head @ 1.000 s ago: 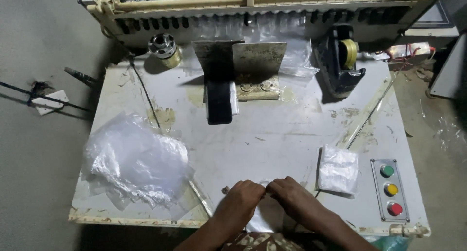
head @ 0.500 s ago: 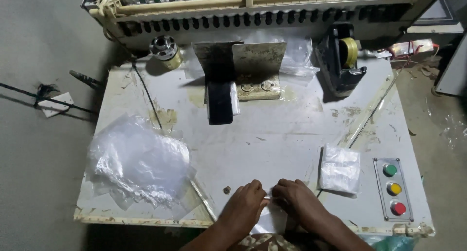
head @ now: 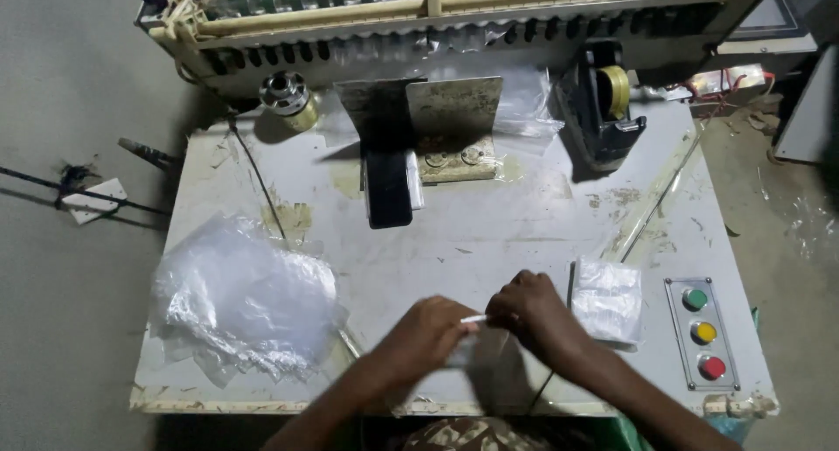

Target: Inserting small white packets into plastic bags and folding them at a workstation.

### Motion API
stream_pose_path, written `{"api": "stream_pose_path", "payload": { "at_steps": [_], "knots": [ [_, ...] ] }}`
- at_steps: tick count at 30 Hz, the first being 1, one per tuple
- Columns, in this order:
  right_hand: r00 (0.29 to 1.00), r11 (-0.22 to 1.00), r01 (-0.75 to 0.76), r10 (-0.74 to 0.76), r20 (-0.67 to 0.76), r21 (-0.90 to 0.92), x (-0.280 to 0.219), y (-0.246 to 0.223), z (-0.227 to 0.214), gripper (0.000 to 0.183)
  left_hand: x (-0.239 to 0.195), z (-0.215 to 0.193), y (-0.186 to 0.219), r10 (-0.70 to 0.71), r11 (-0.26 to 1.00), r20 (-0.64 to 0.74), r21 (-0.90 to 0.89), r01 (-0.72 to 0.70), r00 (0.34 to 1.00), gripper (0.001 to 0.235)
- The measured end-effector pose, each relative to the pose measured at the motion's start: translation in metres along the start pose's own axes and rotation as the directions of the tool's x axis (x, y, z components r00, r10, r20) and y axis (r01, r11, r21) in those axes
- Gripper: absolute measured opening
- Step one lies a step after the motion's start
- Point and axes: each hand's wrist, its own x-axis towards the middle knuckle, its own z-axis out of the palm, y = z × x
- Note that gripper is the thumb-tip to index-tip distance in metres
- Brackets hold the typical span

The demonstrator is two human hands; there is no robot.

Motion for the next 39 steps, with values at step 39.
{"api": "stream_pose_path", "payload": {
  "at_steps": [39],
  "knots": [
    [0.75, 0.624, -0.497, 0.659, -0.063, 0.603, -0.067, 0.014, 0.029, 0.015, 0.05, 0.088, 0.037, 0.45, 0.889, -0.535, 0.194, -0.414, 0.715, 0.016]
  ]
}}
